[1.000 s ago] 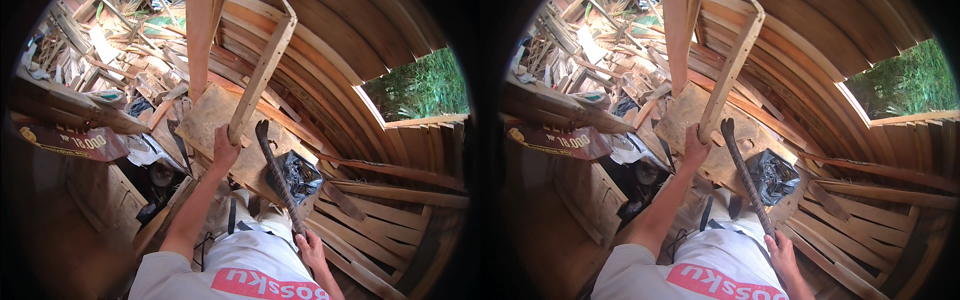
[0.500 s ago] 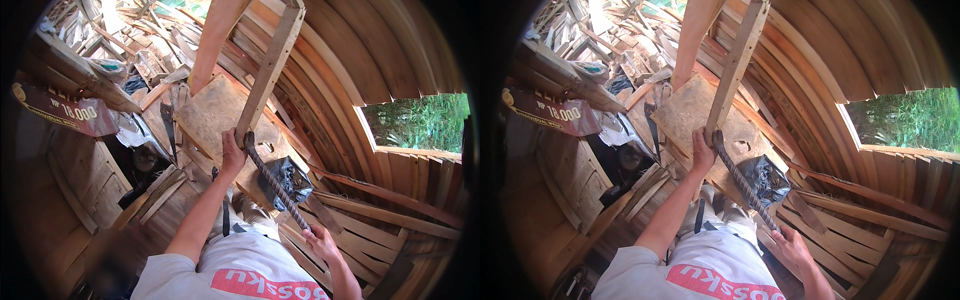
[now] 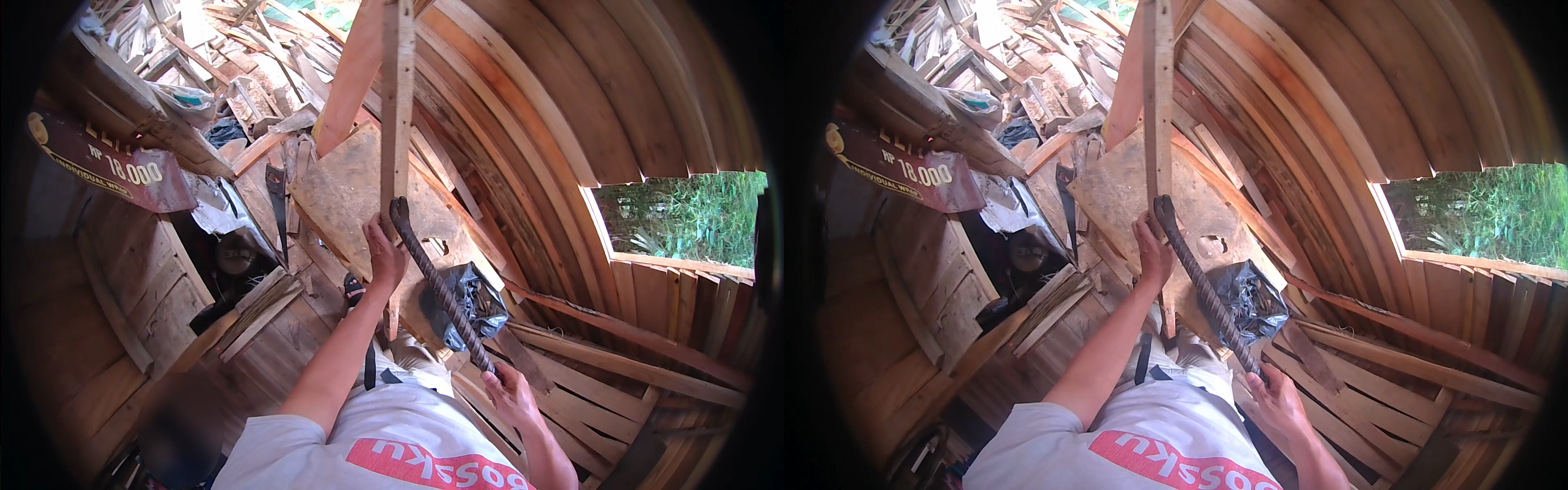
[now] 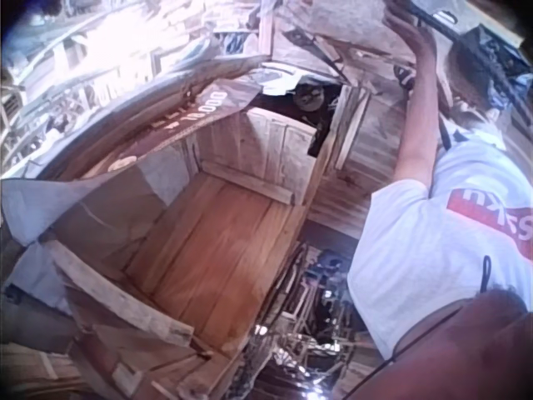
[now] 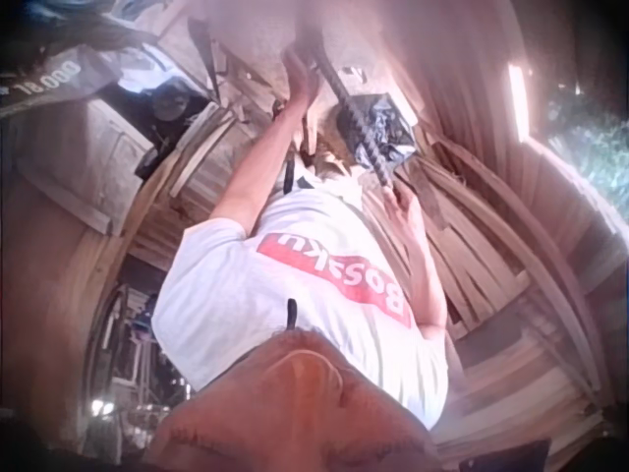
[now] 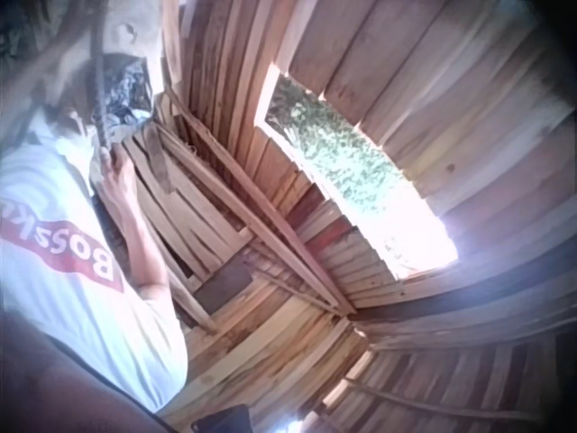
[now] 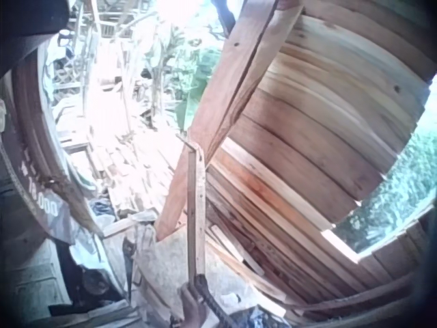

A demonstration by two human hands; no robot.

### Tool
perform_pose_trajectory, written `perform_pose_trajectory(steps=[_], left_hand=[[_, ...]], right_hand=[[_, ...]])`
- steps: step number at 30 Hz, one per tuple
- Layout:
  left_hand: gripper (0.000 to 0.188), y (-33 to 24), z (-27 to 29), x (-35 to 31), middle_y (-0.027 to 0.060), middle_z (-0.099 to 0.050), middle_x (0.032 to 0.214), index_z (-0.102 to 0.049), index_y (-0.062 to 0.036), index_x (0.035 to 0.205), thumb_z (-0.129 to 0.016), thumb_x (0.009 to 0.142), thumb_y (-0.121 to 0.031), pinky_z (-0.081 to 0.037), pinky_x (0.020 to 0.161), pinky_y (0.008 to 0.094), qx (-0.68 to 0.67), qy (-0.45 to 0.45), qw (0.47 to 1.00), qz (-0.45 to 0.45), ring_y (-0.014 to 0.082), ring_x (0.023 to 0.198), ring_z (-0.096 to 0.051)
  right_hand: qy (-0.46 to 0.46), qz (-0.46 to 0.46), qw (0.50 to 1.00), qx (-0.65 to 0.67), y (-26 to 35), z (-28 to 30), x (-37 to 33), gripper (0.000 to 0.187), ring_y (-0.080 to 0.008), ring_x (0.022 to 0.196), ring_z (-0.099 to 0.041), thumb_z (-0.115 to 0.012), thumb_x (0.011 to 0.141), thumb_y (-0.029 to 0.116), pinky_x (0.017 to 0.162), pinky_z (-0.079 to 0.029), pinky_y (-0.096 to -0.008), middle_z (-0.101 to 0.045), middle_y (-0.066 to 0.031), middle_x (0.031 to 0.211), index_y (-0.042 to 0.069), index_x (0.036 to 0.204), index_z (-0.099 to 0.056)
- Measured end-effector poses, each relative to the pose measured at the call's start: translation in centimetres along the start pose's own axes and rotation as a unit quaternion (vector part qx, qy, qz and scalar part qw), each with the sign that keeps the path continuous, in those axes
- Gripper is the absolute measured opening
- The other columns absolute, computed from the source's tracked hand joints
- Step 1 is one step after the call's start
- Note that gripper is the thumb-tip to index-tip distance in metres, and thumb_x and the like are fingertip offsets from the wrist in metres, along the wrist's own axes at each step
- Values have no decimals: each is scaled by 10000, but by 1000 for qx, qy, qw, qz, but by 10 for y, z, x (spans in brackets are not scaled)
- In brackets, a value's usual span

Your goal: The person uses a long metal bar to pry and break apart wooden planks and debris inside a cluttered wooden structure. They repeatedly strike and lever the wood to separate pieces, working alongside another individual who is also clearing the area.

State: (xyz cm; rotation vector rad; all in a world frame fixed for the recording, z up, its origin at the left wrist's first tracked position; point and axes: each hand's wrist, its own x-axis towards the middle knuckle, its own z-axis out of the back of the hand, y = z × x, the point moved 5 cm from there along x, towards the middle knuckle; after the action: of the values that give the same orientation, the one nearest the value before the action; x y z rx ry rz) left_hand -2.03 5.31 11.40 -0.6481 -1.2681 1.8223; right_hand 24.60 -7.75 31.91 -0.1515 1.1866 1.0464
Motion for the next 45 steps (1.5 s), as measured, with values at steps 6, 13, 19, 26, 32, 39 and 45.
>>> perform_pose_trajectory(steps=[6,13,19,26,32,39,45], left_hand=[[773,17,3,-27,251,-365,1249,-234,9,1383,-738,809,-114,-360,1006,465,25,25,999,-1,440,1178,-404],[757,54,-4,-88,247,-397,1251,-252,34,1390,-688,772,7,-407,969,427,22,55,995,84,380,1131,-484],[690,75,-8,-129,261,-453,1223,-328,62,1314,-701,743,-40,-410,982,430,29,133,975,178,399,1136,-491],[548,78,3,-118,306,-535,1159,-427,74,1173,-736,776,-143,-416,972,457,97,235,929,268,451,1123,-516],[359,115,-13,-122,309,-647,908,-560,66,977,-736,792,-185,-495,830,468,46,297,906,298,458,910,-627],[164,120,-16,-131,187,-663,701,-599,32,816,-682,812,-109,-511,638,397,-80,261,887,372,301,653,-677],[179,128,-5,-117,147,-644,658,-588,25,821,-692,825,-120,-509,546,362,-35,347,859,374,218,541,-652]], right_hand=[[12,-1,999,-48,13,-4,-9,278,-85,607,-433,-553,982,285,543,-368,-279,-491,4,680,8,956,-551],[11,-47,989,-142,17,5,-16,267,-156,673,-507,-564,957,234,629,-425,-340,-565,-59,723,-4,1076,-580],[31,-80,975,-204,6,4,-9,302,-269,775,-595,-572,928,263,708,-457,-400,-626,-151,812,15,1100,-591],[76,-111,962,-237,13,-2,7,401,-396,954,-640,-538,933,309,817,-476,-451,-661,-252,968,20,1209,-574],[107,-93,958,-248,41,0,27,378,-390,909,-643,-525,942,321,785,-478,-452,-662,-238,910,-6,1123,-582],[163,-229,948,-151,58,-4,32,307,-247,677,-609,-521,946,296,675,-479,-396,-622,-127,726,-3,937,-590],[127,-166,957,-201,58,-9,30,311,-251,734,-626,-521,947,287,699,-472,-383,-644,-134,775,-2,1029,-602]])
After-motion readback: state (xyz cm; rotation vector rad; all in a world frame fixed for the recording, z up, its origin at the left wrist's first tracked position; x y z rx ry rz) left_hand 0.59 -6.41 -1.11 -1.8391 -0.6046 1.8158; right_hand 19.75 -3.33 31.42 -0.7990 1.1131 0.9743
